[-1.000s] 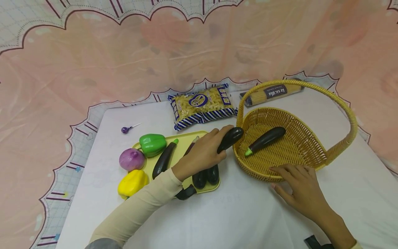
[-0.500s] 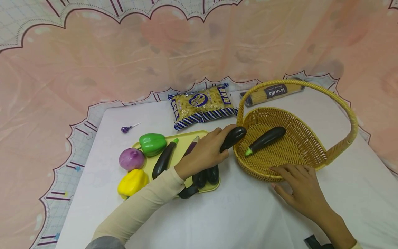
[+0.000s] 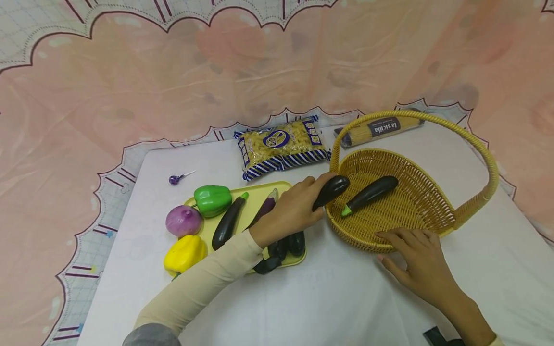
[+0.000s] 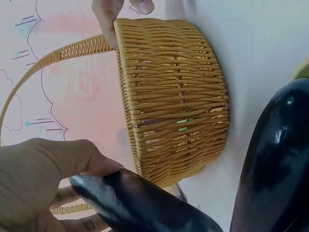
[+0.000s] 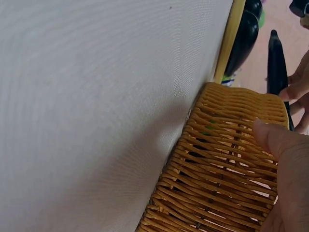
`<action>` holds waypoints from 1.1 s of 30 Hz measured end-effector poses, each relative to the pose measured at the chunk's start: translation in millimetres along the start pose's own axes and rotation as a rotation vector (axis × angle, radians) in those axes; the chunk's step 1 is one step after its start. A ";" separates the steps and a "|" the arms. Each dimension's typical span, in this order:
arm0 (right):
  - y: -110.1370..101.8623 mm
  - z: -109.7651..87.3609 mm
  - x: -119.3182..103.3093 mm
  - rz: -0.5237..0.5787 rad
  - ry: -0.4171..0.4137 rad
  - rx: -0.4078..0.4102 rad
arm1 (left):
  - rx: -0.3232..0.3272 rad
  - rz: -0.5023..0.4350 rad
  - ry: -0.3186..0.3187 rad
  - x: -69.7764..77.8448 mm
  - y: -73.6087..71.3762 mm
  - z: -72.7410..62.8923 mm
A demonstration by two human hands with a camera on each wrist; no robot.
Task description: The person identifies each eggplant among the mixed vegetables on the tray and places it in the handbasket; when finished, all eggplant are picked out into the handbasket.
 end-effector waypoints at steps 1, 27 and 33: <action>-0.2 0.1 0.0 0.000 -0.001 0.001 | 0.000 0.002 0.001 0.2 0.5 0.4; -1.5 0.2 0.6 -0.001 -0.006 0.012 | 0.001 0.055 0.042 6.7 8.8 13.3; 0.0 -0.1 0.4 0.002 -0.008 0.012 | 0.004 0.059 0.068 10.0 11.8 19.3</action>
Point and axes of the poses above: each hand's wrist, its own z-axis towards the middle knuckle, its own y-axis out of the palm, x = y × z, the point moved 8 cm from there along z, towards the middle knuckle, and after that the axes turned 15 degrees about -z, right-handed, at the moved point
